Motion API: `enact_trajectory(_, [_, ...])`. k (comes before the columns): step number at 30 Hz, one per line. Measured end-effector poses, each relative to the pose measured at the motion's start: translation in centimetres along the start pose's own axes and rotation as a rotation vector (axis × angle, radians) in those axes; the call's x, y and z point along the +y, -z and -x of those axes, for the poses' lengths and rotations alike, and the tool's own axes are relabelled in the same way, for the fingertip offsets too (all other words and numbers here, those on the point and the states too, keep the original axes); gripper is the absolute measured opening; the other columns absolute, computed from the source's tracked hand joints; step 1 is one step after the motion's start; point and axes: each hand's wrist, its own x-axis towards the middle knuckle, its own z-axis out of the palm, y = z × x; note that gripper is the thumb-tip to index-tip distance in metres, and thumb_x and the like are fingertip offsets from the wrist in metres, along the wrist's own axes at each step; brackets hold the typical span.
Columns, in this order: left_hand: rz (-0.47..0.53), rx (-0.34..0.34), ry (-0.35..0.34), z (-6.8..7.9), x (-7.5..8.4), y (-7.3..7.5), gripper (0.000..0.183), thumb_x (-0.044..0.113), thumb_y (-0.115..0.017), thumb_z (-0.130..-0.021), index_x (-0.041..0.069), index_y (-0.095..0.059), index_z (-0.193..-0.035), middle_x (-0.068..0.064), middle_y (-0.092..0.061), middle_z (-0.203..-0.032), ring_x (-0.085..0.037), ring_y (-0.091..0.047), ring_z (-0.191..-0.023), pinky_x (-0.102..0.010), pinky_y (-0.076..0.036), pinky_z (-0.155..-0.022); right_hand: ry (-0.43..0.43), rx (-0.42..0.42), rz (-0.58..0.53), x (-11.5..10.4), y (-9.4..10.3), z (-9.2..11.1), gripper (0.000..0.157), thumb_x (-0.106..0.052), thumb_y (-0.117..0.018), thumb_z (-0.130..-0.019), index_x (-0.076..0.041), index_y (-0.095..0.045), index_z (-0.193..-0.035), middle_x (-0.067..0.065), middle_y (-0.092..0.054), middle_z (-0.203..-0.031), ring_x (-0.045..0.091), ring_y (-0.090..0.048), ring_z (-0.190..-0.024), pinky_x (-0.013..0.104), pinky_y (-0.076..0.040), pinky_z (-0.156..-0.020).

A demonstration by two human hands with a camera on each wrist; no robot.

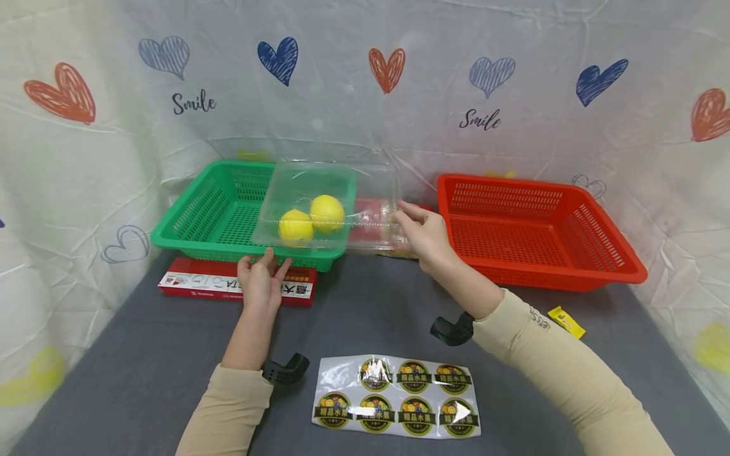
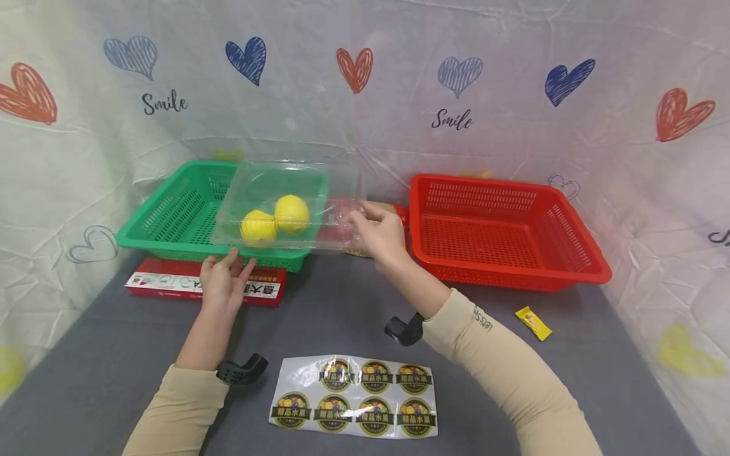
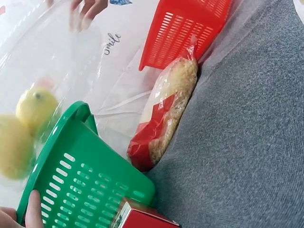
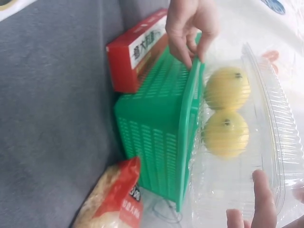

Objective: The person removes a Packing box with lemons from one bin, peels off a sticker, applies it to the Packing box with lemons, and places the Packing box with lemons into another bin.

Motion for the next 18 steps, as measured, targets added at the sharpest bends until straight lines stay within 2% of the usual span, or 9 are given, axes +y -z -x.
enact_trajectory(4, [-0.014,-0.037,0.025,-0.1,0.1,0.3,0.022,0.01,-0.048,-0.094,0.01,-0.034,-0.112,-0.004,-0.043,-0.111,-0.014,-0.052,-0.096,-0.03,-0.049,-0.083,-0.032,-0.018,-0.04,0.2,1.2,0.7,0.046,-0.014,-0.052,-0.091,-0.01,-0.044,-0.136,0.004,-0.036,-0.142,0.026,-0.054,-0.112,0.029,-0.053,-0.069])
enact_trajectory(8, [-0.042,-0.082,0.051,-0.4,0.3,0.6,0.024,0.009,-0.046,-0.095,0.008,-0.033,-0.115,-0.004,-0.047,-0.113,-0.012,-0.056,-0.096,-0.029,-0.049,-0.083,-0.054,-0.024,-0.04,0.6,2.5,1.4,0.048,-0.014,-0.05,-0.091,-0.01,-0.04,-0.138,0.008,-0.04,-0.138,0.027,-0.051,-0.115,0.03,-0.053,-0.069])
enact_trajectory(13, [-0.072,-0.101,0.073,-0.7,0.6,0.8,0.014,0.009,-0.046,-0.094,0.01,-0.035,-0.103,-0.007,-0.045,-0.11,-0.012,-0.055,-0.097,-0.027,-0.049,-0.083,-0.063,-0.032,-0.013,1.2,4.0,2.4,0.05,-0.014,-0.051,-0.091,-0.009,-0.038,-0.139,0.012,-0.043,-0.135,0.03,-0.054,-0.111,0.032,-0.053,-0.072])
enact_trajectory(18, [-0.094,-0.099,0.085,-0.8,0.8,1.0,0.012,0.008,-0.047,-0.094,0.009,-0.037,-0.099,-0.01,-0.04,-0.113,-0.017,-0.05,-0.105,-0.026,-0.049,-0.083,-0.077,-0.049,0.003,1.7,5.2,3.4,0.053,-0.015,-0.053,-0.091,-0.009,-0.035,-0.141,0.013,-0.04,-0.138,0.027,-0.054,-0.11,0.034,-0.052,-0.074])
